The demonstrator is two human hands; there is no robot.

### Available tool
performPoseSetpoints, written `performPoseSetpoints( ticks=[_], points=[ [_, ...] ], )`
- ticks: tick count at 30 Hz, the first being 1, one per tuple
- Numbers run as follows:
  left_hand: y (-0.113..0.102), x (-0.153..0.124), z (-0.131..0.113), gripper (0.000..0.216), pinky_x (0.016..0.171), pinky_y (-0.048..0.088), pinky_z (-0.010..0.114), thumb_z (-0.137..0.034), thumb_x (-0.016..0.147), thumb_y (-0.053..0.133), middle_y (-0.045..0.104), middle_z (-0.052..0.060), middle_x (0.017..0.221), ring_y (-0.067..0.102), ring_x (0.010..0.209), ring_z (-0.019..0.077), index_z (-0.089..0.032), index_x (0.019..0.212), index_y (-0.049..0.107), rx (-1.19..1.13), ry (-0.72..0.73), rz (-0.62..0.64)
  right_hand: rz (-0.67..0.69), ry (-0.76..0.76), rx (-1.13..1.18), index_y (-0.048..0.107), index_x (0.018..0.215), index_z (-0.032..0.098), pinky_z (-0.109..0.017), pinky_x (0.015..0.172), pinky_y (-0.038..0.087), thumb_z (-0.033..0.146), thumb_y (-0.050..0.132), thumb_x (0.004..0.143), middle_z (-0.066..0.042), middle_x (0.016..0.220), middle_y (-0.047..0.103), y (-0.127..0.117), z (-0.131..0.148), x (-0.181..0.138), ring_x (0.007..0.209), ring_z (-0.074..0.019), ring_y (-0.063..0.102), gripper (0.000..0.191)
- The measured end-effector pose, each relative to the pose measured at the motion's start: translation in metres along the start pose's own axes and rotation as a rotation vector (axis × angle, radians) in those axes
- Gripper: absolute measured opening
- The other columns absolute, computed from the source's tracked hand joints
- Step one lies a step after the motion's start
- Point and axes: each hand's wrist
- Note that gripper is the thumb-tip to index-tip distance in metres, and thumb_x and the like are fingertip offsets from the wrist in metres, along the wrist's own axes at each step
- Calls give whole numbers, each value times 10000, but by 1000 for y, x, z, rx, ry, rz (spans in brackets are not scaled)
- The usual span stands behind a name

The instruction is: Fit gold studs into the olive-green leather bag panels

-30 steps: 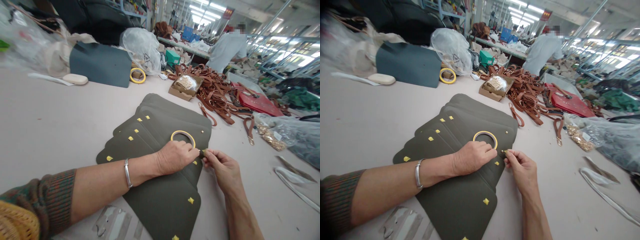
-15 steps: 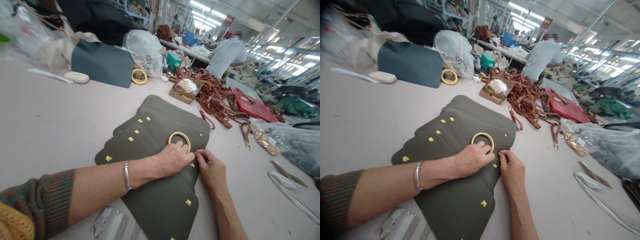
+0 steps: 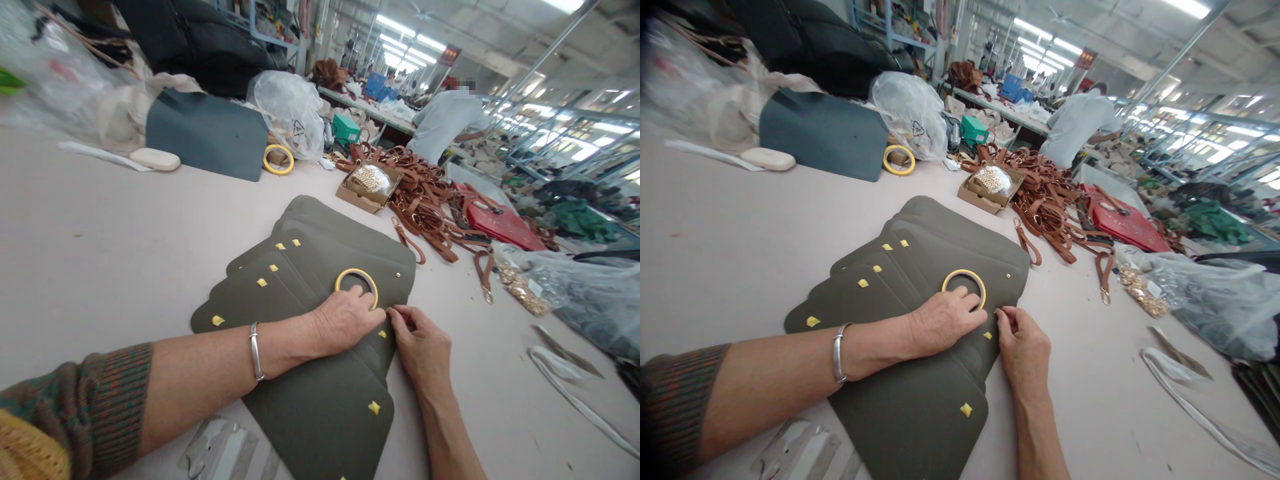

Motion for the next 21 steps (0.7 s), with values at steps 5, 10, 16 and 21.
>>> performPoseSetpoints(
  ticks=[5, 10, 16, 21],
  points=[
    [0, 0, -1, 138, 609, 493, 329, -164, 937, 413, 578, 79, 935, 544, 853, 242, -176, 924, 549, -9, 4, -23, -58, -72, 60, 663, 926, 187, -266, 633, 510, 420, 571, 858, -35, 780, 713, -4, -5, -5, 612, -152, 660, 259],
    [2, 0, 0, 160, 598, 491, 330, -159, 940, 395, 577, 82, 929, 545, 848, 241, -176, 921, 553, -14, 1, -27, -57, -343, -95, 701, 888, 179, -268, 693, 489, 348, 503, 909, -54, 823, 715, 2, -4, -7, 717, -161, 662, 261],
    [2, 0, -1, 160, 619, 492, 335, -162, 939, 401, 575, 88, 933, 537, 854, 238, -169, 943, 561, -5, 1, -10, -21, -188, -191, 720, 834, 193, -293, 692, 459, 379, 504, 874, -57, 826, 723, 10, 3, 1, 705, -181, 658, 288],
    [0, 0, 1, 187, 622, 491, 332, -149, 948, 367, 585, 75, 947, 539, 852, 232, -174, 951, 553, -6, 0, -30, 105, 65, -148, 732, 797, 232, -303, 659, 438, 391, 533, 818, -31, 756, 726, 1, 12, 5, 696, -201, 660, 256]
  ],
)
Point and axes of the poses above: each hand's wrist, its own x-axis towards the middle knuckle, its own y-axis out of the palm, z = x × y
